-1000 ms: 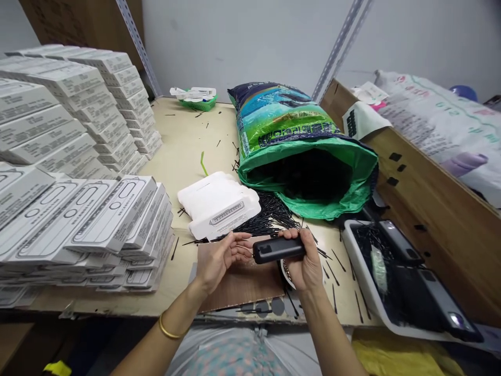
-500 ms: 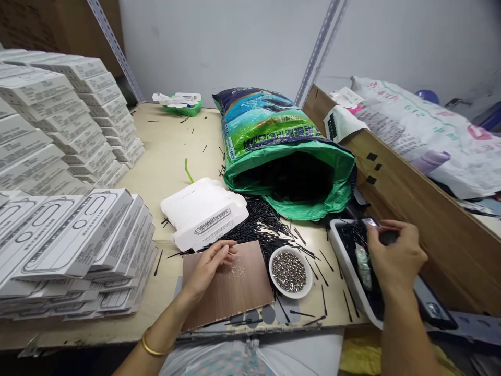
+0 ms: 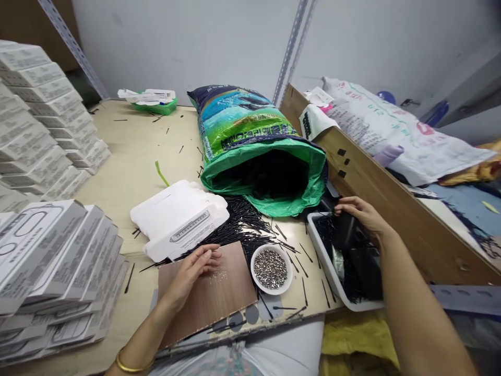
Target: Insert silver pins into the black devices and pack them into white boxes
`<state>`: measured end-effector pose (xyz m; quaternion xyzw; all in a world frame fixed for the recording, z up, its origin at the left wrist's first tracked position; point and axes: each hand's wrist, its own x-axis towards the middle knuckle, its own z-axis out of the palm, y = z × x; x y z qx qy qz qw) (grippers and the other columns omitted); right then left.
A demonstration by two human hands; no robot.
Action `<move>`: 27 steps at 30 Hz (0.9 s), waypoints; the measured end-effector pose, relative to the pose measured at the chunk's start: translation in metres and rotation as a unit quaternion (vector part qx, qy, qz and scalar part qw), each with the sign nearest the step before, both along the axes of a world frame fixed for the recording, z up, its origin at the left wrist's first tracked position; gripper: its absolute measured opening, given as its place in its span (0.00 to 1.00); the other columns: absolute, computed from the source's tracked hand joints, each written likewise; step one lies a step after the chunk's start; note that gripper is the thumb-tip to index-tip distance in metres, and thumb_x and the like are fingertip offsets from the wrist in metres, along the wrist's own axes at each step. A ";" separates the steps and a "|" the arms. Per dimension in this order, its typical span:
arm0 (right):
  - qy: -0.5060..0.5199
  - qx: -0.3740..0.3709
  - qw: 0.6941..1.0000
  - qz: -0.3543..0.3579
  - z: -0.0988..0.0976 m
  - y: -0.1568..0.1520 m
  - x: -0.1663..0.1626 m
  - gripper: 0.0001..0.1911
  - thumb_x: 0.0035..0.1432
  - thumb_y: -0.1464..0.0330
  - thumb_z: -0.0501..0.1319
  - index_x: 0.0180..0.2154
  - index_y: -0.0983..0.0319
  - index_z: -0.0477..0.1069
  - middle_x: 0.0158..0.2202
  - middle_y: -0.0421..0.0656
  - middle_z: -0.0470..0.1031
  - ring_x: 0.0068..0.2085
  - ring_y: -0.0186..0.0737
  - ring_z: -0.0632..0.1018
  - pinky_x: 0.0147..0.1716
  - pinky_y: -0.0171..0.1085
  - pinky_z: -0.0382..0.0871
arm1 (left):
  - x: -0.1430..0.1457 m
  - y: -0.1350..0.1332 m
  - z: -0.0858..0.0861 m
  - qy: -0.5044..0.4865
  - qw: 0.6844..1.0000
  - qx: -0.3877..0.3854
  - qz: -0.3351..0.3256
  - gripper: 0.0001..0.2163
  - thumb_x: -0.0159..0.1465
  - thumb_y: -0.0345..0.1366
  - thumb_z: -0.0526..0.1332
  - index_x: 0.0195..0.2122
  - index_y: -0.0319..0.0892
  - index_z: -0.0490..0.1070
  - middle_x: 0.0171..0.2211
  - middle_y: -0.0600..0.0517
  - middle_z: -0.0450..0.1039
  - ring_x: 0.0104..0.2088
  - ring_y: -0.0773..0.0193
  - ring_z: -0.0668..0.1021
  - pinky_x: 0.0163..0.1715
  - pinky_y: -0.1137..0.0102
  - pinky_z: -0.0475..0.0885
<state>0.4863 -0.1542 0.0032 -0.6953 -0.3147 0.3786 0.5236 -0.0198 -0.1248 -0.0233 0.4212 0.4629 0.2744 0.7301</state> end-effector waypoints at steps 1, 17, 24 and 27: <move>0.009 -0.010 1.000 0.024 -0.002 0.003 0.001 0.25 0.41 0.63 0.72 0.41 0.66 0.70 0.36 0.51 0.77 0.33 0.42 0.78 0.38 0.43 0.69 | 0.001 0.000 0.001 0.000 1.000 -0.005 -0.002 0.25 0.60 0.50 0.61 0.52 0.38 0.67 0.47 0.41 0.71 0.43 0.59 0.74 0.43 0.67 0.68; -0.620 -0.048 0.766 0.164 -0.026 0.000 -0.001 0.11 0.62 0.67 0.55 0.38 0.66 0.72 0.39 0.54 0.72 0.46 0.51 0.67 0.47 0.47 0.57 | -0.002 -0.002 -0.012 -0.006 1.000 -0.004 -0.014 0.28 0.59 0.53 0.61 0.53 0.37 0.64 0.47 0.41 0.70 0.42 0.59 0.74 0.43 0.65 0.69; -0.705 0.037 0.708 0.021 -0.001 -0.009 -0.057 0.14 0.65 0.65 0.51 0.43 0.66 0.70 0.40 0.51 0.73 0.44 0.48 0.70 0.45 0.45 0.61 | -0.002 0.003 -0.009 0.029 0.994 0.101 0.018 0.22 0.62 0.49 0.58 0.50 0.38 0.66 0.44 0.43 0.72 0.42 0.59 0.74 0.44 0.65 0.69; -0.562 0.091 0.817 0.092 0.005 -0.006 -0.127 0.11 0.64 0.65 0.53 0.41 0.63 0.69 0.38 0.47 0.73 0.40 0.43 0.72 0.41 0.40 0.65 | -0.003 0.023 -0.006 0.157 0.944 0.284 0.054 0.16 0.64 0.45 0.56 0.48 0.40 0.68 0.43 0.44 0.72 0.45 0.57 0.73 0.48 0.63 0.67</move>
